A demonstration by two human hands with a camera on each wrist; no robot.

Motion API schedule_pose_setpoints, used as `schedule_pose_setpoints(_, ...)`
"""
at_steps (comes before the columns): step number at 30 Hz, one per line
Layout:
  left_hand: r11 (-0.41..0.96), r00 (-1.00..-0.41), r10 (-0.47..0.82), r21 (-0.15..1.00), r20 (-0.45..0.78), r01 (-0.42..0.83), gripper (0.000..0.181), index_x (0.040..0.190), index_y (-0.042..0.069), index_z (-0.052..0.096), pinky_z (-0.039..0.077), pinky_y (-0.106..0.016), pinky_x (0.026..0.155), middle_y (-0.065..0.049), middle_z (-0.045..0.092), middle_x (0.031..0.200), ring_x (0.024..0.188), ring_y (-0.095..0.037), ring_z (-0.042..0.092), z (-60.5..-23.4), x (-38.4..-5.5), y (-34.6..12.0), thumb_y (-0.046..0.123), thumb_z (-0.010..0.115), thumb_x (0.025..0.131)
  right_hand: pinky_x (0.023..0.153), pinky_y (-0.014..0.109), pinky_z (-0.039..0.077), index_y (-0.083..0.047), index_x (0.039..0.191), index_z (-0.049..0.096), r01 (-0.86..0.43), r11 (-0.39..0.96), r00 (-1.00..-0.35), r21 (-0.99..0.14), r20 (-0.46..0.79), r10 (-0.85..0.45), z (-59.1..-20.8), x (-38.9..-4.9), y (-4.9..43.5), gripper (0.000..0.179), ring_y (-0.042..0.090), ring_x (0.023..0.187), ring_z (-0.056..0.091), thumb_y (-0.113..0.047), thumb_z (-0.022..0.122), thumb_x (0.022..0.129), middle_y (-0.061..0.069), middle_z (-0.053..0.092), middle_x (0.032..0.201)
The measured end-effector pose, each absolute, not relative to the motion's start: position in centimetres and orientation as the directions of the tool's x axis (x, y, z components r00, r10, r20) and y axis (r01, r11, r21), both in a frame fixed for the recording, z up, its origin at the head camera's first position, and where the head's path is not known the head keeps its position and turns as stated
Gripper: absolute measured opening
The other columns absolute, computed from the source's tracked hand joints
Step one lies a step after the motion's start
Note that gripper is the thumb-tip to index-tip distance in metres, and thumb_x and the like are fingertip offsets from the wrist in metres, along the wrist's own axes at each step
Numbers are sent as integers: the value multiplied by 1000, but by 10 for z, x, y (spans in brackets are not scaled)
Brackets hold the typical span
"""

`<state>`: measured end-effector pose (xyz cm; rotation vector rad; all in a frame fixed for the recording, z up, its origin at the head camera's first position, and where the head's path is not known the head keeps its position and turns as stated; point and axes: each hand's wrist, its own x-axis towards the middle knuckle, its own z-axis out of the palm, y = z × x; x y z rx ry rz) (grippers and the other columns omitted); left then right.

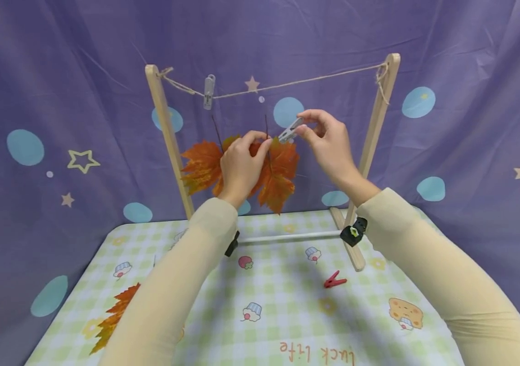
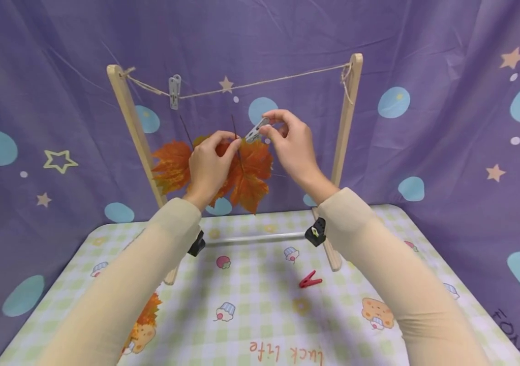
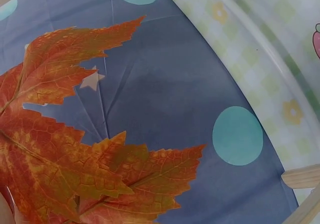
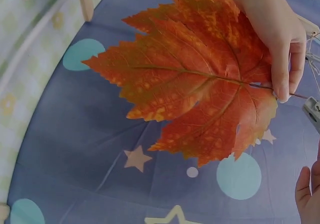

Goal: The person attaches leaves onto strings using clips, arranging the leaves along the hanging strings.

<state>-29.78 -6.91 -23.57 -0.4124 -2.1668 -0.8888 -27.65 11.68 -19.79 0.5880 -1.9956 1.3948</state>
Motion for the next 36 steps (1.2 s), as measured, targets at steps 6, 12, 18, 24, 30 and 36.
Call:
schedule_pose_setpoints(6, 710, -705, 22, 485, 709, 511, 31, 115, 22, 72, 46, -36, 65, 0, 68, 90, 75, -18, 60, -231, -298, -69, 45, 59, 98, 55, 22, 36, -2, 118, 66, -678, 359, -691, -641, 722, -16, -182, -284, 110, 28, 8, 57, 44, -16, 69, 94, 8, 65, 101)
schedule_pose_setpoints(12, 712, -711, 18, 490, 703, 503, 30, 115, 22, 72, 46, -35, 64, 0, 68, 90, 75, -18, 59, -227, -297, -68, 44, 59, 98, 57, 23, 33, -1, 114, 68, -706, 381, -652, -597, 758, -20, -170, -289, 102, 26, 9, 57, 40, -17, 69, 94, 10, 65, 105)
schedule_pose_setpoints(18, 719, -709, 14, 486, 705, 497, 30, 116, 23, 72, 44, -33, 60, 1, 67, 85, 69, -16, 56, -227, -298, -67, 43, 60, 98, 56, 24, 32, -3, 112, 69, -712, 400, -627, -577, 779, 6, -161, -296, 97, 26, 10, 56, 38, -19, 71, 92, 4, 63, 89)
schedule_pose_setpoints(24, 722, -707, 9, 484, 707, 493, 30, 116, 23, 72, 42, -32, 57, 1, 66, 83, 66, -15, 55, -228, -297, -68, 43, 60, 98, 55, 25, 32, -2, 110, 70, -731, 412, -595, -544, 804, 6, -150, -301, 91, 24, 10, 55, 39, -18, 70, 93, 6, 66, 97)
schedule_pose_setpoints(30, 727, -706, 0, 485, 708, 486, 29, 114, 23, 72, 43, -33, 59, 1, 66, 84, 66, -16, 55, -230, -296, -69, 44, 60, 98, 56, 24, 32, -3, 107, 71, -732, 384, -597, -563, 801, 36, -136, -305, 85, 20, 9, 55, 43, -16, 70, 93, 6, 69, 99)
schedule_pose_setpoints(36, 733, -704, 1, 479, 710, 484, 28, 114, 24, 73, 42, -34, 58, 1, 66, 82, 65, -15, 54, -231, -297, -70, 44, 61, 98, 58, 24, 33, -3, 107, 72, -700, 377, -622, -607, 777, 98, -125, -308, 80, 22, 10, 58, 44, -19, 72, 91, 3, 69, 98)
